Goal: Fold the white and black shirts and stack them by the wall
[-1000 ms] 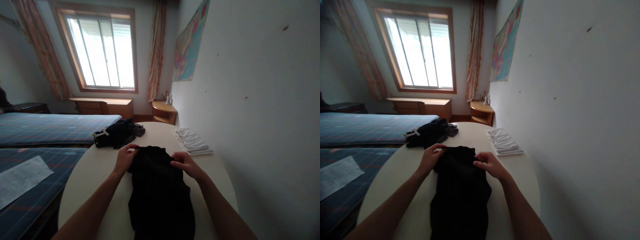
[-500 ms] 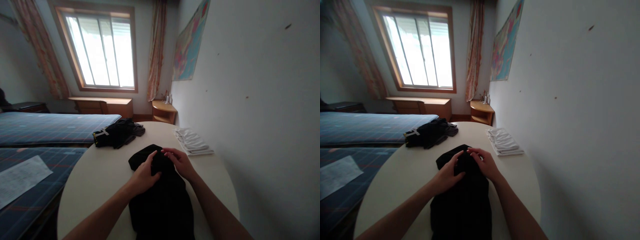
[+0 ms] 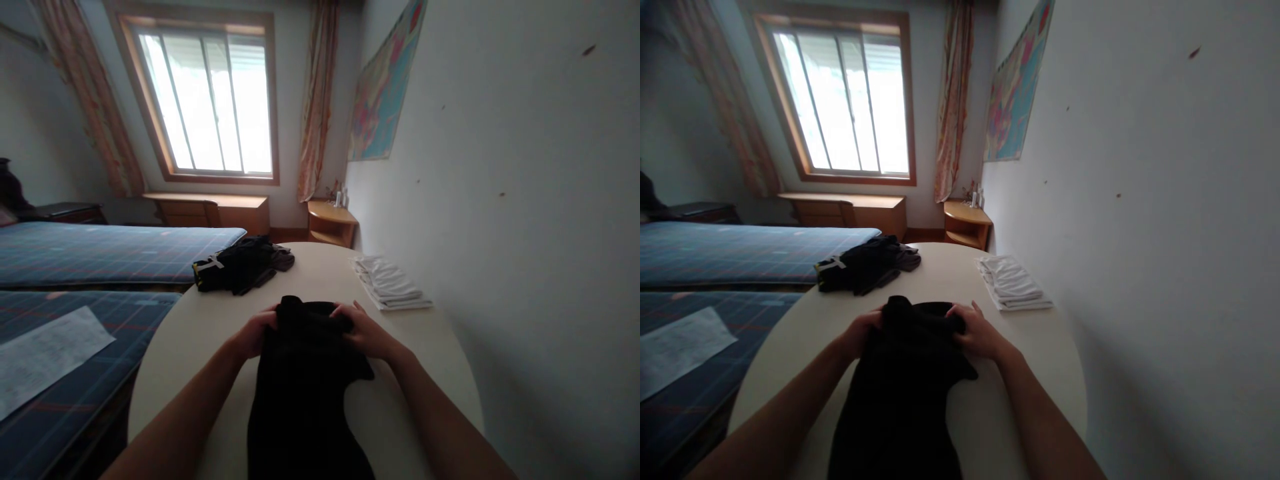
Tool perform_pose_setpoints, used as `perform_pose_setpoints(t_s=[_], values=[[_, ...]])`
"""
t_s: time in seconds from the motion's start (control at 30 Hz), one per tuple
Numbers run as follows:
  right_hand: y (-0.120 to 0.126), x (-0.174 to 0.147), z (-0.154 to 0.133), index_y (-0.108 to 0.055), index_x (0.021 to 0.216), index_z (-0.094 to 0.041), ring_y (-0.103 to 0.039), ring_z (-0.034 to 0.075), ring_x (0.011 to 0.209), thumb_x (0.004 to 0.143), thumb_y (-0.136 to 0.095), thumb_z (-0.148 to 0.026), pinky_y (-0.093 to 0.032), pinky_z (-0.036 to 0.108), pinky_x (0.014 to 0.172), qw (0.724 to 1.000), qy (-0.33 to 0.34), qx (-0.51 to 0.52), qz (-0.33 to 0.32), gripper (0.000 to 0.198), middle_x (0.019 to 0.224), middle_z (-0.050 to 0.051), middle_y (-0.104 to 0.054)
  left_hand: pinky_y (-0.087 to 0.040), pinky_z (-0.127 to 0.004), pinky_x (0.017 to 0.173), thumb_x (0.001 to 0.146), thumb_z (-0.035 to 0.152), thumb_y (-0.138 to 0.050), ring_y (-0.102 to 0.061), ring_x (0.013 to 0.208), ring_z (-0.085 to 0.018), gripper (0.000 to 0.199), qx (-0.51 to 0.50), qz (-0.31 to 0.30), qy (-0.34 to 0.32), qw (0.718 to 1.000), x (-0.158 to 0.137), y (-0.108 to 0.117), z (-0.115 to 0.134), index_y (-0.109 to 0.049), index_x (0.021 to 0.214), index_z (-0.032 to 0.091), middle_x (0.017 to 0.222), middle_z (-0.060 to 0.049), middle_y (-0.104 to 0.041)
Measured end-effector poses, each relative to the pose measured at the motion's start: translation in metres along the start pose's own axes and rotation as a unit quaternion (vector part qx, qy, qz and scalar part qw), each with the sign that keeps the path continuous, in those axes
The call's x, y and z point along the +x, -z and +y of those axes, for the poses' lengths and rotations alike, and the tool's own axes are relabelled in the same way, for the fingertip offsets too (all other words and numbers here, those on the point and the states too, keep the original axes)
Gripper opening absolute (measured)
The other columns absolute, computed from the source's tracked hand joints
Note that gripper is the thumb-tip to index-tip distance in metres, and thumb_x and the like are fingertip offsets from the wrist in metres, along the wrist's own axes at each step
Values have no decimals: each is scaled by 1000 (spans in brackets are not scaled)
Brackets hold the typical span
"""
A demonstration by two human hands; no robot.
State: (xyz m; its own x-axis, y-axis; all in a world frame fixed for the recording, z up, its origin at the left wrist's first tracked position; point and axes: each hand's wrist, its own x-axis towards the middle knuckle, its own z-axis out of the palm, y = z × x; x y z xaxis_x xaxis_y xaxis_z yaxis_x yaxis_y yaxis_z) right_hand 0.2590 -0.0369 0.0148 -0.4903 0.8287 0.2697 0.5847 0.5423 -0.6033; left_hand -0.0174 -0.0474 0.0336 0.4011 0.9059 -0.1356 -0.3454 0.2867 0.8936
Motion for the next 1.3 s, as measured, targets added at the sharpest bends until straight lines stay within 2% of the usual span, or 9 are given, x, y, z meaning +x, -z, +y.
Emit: perform_pose_setpoints(t_s=[0.13,0.27,0.4,0.53,0.63,0.77,0.93,1.1,1.3], values=[[12,-1,-2,-63,94,-20,-63,19,72,77,-64,-29,-50,33,73,996,-52,40,66,19,77,0,-68,-43,-21,53,55,20,-62,-56,57,-12,35,63,143,-99,983,14,19,13,-65,90,19,65,5,-61],[18,0,4,-63,97,-23,-64,19,75,72,-70,-34,-48,30,69,962,-84,63,252,28,85,1,-69,-49,-28,66,58,35,-66,-63,73,-19,47,217,230,-161,935,30,39,22,-67,101,16,80,-2,-69],[16,3,11,-59,109,-23,-64,19,76,72,-68,-35,-51,31,68,943,-99,105,301,41,107,5,-68,-51,-32,78,62,51,-69,-65,90,-23,64,287,261,-219,895,27,41,26,-65,114,14,104,-11,-69],[14,5,20,-54,121,-21,-65,21,88,72,-69,-41,-51,36,80,939,-108,86,315,55,120,9,-65,-51,-36,86,70,55,-71,-64,103,-25,70,372,83,-154,912,6,23,26,-58,131,22,126,-12,-64],[14,3,25,-58,119,-20,-67,24,89,75,-68,-51,-51,38,81,947,-165,42,274,54,106,9,-70,-50,-36,90,68,47,-77,-64,102,-25,60,456,-55,-109,882,-4,11,20,-65,123,27,116,-6,-69],[18,2,24,-69,95,-17,-69,25,79,78,-64,-55,-52,36,72,956,-202,63,202,42,81,7,-72,-50,-31,76,76,47,-68,-63,81,-20,34,479,-60,-97,870,-1,10,14,-71,98,22,88,-1,-70],[30,2,21,-65,106,-18,-64,22,62,68,-74,-53,-50,31,55,902,-210,227,301,53,71,3,-70,-49,-28,71,67,53,-72,-63,77,-19,43,336,136,-181,914,17,34,20,-66,93,18,85,-3,-70],[32,2,32,-52,130,-23,-68,24,88,79,-66,-54,-57,38,76,859,-137,279,407,62,102,7,-71,-50,-32,82,71,50,-67,-65,88,-21,50,276,404,-295,821,26,70,30,-65,105,14,96,-8,-69],[11,3,46,-14,155,-27,-41,26,138,81,-68,-43,-33,50,115,947,-55,145,283,93,154,11,-37,-48,-39,96,80,53,-61,-62,110,-27,64,413,334,-275,801,25,56,17,-54,133,17,135,-15,-57]])
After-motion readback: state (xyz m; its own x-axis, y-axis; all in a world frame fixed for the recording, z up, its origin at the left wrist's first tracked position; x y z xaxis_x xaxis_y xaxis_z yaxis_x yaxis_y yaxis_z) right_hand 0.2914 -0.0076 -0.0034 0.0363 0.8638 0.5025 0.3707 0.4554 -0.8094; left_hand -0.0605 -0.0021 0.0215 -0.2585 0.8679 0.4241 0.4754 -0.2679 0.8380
